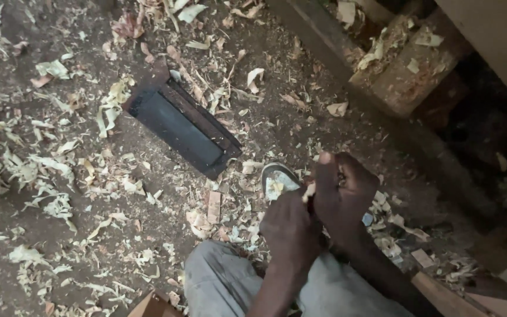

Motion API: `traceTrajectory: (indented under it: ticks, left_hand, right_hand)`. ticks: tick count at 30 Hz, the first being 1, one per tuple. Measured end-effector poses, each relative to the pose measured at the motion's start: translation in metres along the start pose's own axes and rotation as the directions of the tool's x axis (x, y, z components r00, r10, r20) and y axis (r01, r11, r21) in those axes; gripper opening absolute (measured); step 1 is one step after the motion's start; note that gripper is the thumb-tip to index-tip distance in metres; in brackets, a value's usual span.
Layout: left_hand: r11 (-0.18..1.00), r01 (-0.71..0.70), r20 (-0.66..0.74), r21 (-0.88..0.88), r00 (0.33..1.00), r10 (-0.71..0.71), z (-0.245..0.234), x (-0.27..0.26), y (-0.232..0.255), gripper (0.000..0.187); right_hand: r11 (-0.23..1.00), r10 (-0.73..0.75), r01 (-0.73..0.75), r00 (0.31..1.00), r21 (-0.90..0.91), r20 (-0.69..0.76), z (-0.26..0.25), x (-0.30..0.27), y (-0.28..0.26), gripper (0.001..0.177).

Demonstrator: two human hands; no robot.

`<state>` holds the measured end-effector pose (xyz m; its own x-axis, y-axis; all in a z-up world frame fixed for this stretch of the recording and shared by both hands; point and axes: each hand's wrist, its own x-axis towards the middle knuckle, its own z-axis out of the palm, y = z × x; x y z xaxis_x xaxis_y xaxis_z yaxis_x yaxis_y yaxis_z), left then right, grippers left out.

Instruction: Sharpening a metal plane blade on a sharpening stone placed on the floor

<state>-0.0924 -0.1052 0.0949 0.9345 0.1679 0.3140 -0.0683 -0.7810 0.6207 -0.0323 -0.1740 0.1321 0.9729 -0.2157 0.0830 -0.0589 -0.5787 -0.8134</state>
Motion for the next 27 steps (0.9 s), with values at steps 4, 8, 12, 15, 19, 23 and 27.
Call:
traceTrajectory:
  ticks: [4, 8, 12, 15, 19, 23, 27]
  left_hand:
    - [0.980, 0.187, 0.221, -0.067, 0.961, -0.168, -0.008, 0.016, 0.001, 0.019]
    - [0.836, 0.507, 0.256, -0.210, 0.854, -0.453, -0.012, 0.014, -0.018, 0.029]
    - [-0.123, 0.924, 0.712, -0.362, 0.189, -0.677, -0.042, 0.069, -0.012, 0.059]
    - [-0.410, 0.830, 0.884, -0.379, 0.193, -0.426, -0.040, 0.064, -0.022, 0.043]
    - [0.172, 0.966, 0.879, -0.195, 0.250, -0.407, -0.043, 0.058, -0.018, 0.030]
    - [0.560, 0.808, 0.870, -0.185, 0.400, -0.289, -0.045, 0.061, -0.019, 0.036]
    - [0.663, 0.729, 0.892, -0.173, 0.401, -0.209, -0.043, 0.042, -0.038, 0.010]
  right_hand:
    - [0.974, 0.142, -0.145, 0.989, -0.175, -0.033, 0.009, 0.017, 0.040, 0.054]
    - [0.547, 0.806, -0.783, 0.588, -0.296, -0.066, -0.005, 0.058, 0.032, 0.078]
    - [0.580, 0.772, -0.750, 0.631, 0.318, 0.078, -0.012, 0.051, 0.056, 0.031]
    - [0.687, 0.646, -0.611, 0.761, 0.394, 0.054, -0.006, 0.030, 0.071, 0.035]
    - [0.947, 0.111, -0.170, 0.969, 0.272, 0.219, 0.010, 0.019, 0.050, 0.022]
    - [0.951, -0.303, 0.295, 0.836, 0.091, 0.458, 0.025, 0.021, 0.022, 0.032]
    - [0.903, -0.401, 0.430, 0.845, -0.004, 0.355, 0.045, 0.015, 0.046, 0.055]
